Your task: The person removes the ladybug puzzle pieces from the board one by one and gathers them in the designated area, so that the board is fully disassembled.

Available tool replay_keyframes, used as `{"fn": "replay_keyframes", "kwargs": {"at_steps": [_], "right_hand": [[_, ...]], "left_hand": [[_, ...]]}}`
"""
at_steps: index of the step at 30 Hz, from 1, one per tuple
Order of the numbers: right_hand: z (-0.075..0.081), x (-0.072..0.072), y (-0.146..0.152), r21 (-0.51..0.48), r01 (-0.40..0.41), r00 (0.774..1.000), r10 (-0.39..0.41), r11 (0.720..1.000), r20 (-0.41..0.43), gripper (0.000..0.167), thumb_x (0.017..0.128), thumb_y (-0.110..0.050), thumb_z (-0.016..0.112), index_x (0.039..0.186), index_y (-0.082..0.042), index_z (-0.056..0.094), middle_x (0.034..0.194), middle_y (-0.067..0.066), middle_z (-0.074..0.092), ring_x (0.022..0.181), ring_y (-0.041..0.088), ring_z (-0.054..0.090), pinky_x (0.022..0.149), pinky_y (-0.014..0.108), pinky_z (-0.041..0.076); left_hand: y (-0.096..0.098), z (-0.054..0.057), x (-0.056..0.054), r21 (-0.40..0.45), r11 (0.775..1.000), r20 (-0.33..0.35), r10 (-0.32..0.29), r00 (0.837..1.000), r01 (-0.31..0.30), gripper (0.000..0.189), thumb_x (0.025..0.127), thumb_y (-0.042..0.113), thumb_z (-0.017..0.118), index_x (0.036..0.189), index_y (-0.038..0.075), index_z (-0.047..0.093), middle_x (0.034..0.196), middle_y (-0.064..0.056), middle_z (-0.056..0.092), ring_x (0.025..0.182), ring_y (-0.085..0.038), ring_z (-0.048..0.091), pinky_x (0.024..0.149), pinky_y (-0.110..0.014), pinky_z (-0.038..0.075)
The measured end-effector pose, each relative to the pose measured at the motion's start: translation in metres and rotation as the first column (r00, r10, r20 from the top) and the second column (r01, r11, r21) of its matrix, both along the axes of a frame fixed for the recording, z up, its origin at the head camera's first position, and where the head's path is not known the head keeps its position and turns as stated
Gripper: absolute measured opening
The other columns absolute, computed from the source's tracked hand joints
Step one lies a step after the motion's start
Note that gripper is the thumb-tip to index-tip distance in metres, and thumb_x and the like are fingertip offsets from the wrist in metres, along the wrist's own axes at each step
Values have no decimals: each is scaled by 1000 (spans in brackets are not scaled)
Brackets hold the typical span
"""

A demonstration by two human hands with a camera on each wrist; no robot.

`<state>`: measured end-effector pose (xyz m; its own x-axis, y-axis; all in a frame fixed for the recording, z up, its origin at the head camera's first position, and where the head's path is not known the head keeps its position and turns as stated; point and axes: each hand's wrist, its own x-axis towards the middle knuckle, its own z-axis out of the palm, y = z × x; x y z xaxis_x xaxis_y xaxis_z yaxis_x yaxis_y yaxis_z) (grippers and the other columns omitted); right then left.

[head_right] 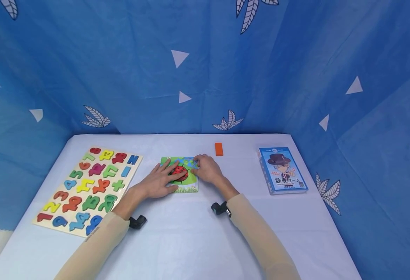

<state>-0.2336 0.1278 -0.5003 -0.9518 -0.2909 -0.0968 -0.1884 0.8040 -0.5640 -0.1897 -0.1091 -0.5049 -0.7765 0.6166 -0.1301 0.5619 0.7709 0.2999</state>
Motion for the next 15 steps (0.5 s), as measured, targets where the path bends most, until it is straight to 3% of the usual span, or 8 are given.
{"fn": "replay_keyframes", "kwargs": {"at_steps": [6,15], "right_hand": [[1,0,0,-21,18,1000,-18,1000,14,48,87,-23,81,127,-4,64,92,4,56,83,17,51,71,31,43],[-4,-1,0,-44,26,999,-25,999,26,48,85,-23,82,125,-4,63,92,4,56,84,18,51,73,31,43]], "left_hand": [[1,3,-1,-33,999,21,3,1000,-3,58,102,50,49,156,37,34,169,-6,11,155,-38,3,120,-64,12],[0,3,0,-14,1000,21,-1,1000,2,57,102,49,50,155,35,38,169,-8,14,154,-39,5,121,-63,12]]}}
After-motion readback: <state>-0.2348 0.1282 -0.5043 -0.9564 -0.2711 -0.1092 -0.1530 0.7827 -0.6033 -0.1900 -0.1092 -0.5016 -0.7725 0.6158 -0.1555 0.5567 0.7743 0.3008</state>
